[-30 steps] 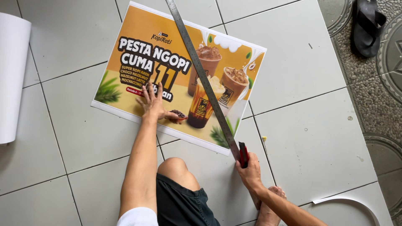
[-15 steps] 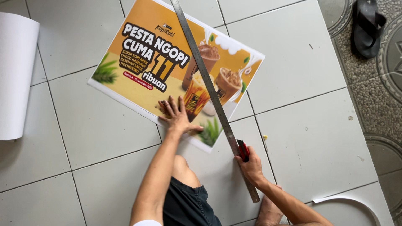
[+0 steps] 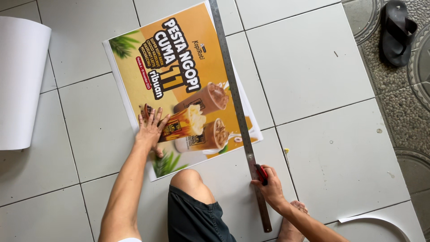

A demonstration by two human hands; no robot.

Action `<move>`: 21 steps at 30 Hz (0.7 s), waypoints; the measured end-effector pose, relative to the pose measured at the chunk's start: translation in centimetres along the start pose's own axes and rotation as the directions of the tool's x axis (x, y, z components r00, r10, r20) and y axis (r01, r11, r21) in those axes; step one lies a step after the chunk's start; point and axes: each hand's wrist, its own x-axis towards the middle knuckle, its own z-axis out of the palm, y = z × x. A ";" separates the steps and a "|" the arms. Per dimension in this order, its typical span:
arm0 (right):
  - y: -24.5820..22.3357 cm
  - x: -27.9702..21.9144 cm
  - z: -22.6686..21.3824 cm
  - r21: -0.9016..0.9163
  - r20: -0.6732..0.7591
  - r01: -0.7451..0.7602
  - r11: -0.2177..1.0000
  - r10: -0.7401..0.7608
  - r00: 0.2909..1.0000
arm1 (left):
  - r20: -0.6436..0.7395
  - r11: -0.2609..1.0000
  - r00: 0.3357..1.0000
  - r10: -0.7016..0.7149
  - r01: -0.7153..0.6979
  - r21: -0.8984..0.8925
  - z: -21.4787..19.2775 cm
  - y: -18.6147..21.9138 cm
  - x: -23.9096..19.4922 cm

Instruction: The person sits on a tiled floor and uses a metal ruler and a red utility knife to trim the white borders off a large printed poster. They align the ruler along the edges and cut the excess paper, then rotate the poster to trim the remaining sides.

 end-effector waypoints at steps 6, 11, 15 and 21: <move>1.9 -2.3 0.4 -0.045 0.073 0.214 0.976 -0.210 0.975 | 0.066 0.974 0.997 0.045 -0.058 0.218 -0.1 -0.3 -3.4; 3.1 -3.8 1.1 -0.124 0.271 0.066 0.990 -0.030 0.962 | 0.108 0.961 0.992 0.065 -0.091 0.263 -0.2 -0.2 -5.8; 2.0 -3.9 0.3 -0.070 0.273 0.067 0.995 -0.045 0.961 | 0.102 0.984 0.995 0.018 -0.036 0.176 0.4 0.4 -4.1; 2.6 -4.1 0.0 -0.156 0.347 0.081 0.985 -0.022 0.938 | -0.251 0.795 0.943 -0.220 0.024 -0.606 -9.1 8.9 -2.4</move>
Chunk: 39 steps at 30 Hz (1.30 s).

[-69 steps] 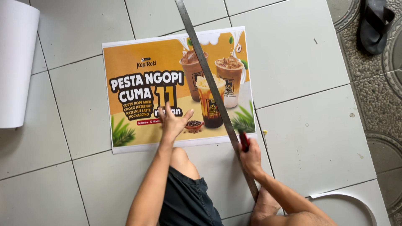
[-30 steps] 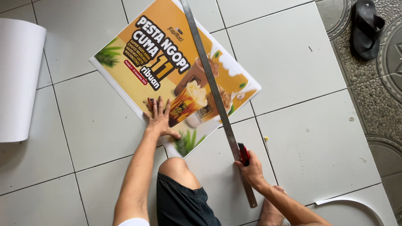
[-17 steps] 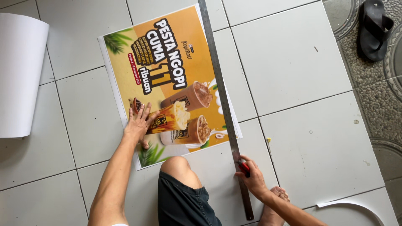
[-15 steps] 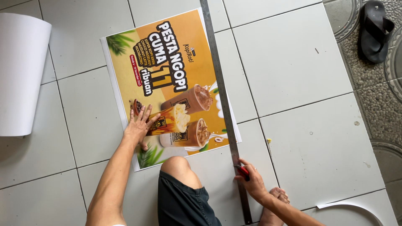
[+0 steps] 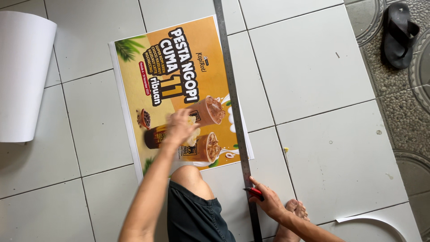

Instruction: The person sits on a tiled floor and uses a metal ruler and a red utility knife to trim the white borders off a large printed poster. They align the ruler along the edges and cut the excess paper, then rotate the poster to trim the remaining sides.

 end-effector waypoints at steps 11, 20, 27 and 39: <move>-0.6 -1.2 -0.9 0.055 0.032 -0.020 0.998 0.018 0.999 | 0.206 1.000 0.978 0.019 -0.020 0.002 5.3 7.8 3.0; -0.6 -0.4 0.5 -0.018 0.017 -0.005 1.000 0.005 1.000 | 0.189 0.998 0.981 -0.042 0.034 0.043 6.7 7.3 -0.9; -0.6 0.1 0.8 -0.044 0.009 0.015 0.999 -0.015 1.000 | 0.208 0.998 0.978 -0.030 0.019 0.056 6.5 7.7 0.3; -0.8 0.0 -0.1 -0.023 0.029 0.020 1.000 -0.019 0.999 | 0.008 0.994 0.994 0.110 -0.110 -0.016 8.5 9.0 4.2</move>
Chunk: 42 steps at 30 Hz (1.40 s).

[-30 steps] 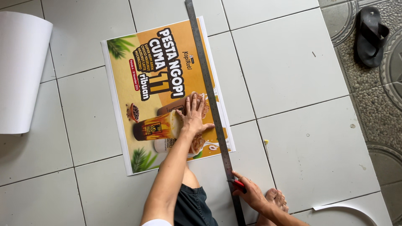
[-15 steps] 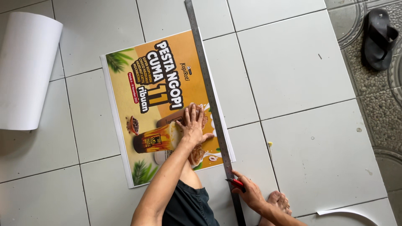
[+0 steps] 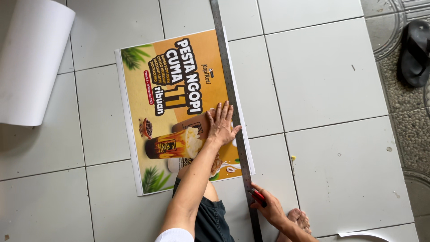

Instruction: The person sits on a tiled floor and uses a metal ruler and a red utility knife to trim the white borders off a large printed poster. They align the ruler along the edges and cut the excess paper, then rotate the poster to trim the remaining sides.

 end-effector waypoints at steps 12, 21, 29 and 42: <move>0.8 0.6 1.9 -0.150 -0.012 0.167 0.974 -0.171 0.985 | -0.040 0.994 0.993 0.107 -0.107 0.009 0.2 -3.5 0.5; 0.9 0.3 2.0 -0.086 -0.045 0.179 0.980 -0.184 0.982 | -0.052 0.986 0.987 0.153 -0.149 0.072 0.0 -3.7 -0.1; 1.3 0.4 2.3 -0.053 -0.039 0.130 0.990 -0.132 0.990 | -0.080 0.990 0.988 0.134 -0.130 0.053 0.3 -3.6 0.2; 0.8 0.5 2.1 -0.056 -0.042 0.006 0.998 -0.009 0.999 | -0.045 0.993 0.995 0.094 -0.090 0.075 -1.0 -2.7 0.0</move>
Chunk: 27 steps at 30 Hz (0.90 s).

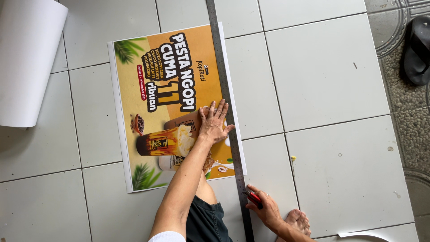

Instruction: The person sits on a tiled floor and uses a metal ruler and a red utility knife to trim the white borders off a large printed poster. They align the ruler along the edges and cut the excess paper, then rotate the poster to trim the remaining sides.

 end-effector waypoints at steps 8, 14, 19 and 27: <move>-0.1 -0.1 -0.2 0.007 -0.027 0.021 1.000 -0.020 0.999 | -0.048 0.997 0.999 0.008 -0.005 0.078 0.8 0.1 0.2; -0.1 -0.1 -0.3 0.029 -0.007 0.027 0.999 -0.027 1.000 | -0.071 0.996 0.997 0.025 -0.019 0.083 1.1 0.0 0.0; -0.3 -0.1 -0.4 0.027 -0.009 0.028 0.999 -0.028 1.000 | -0.022 0.998 1.000 0.007 -0.005 0.056 0.5 0.1 -0.1; -0.4 -0.2 -0.5 0.027 -0.014 0.035 0.999 -0.035 0.999 | -0.021 1.000 1.000 -0.006 0.006 0.026 0.7 0.1 -0.1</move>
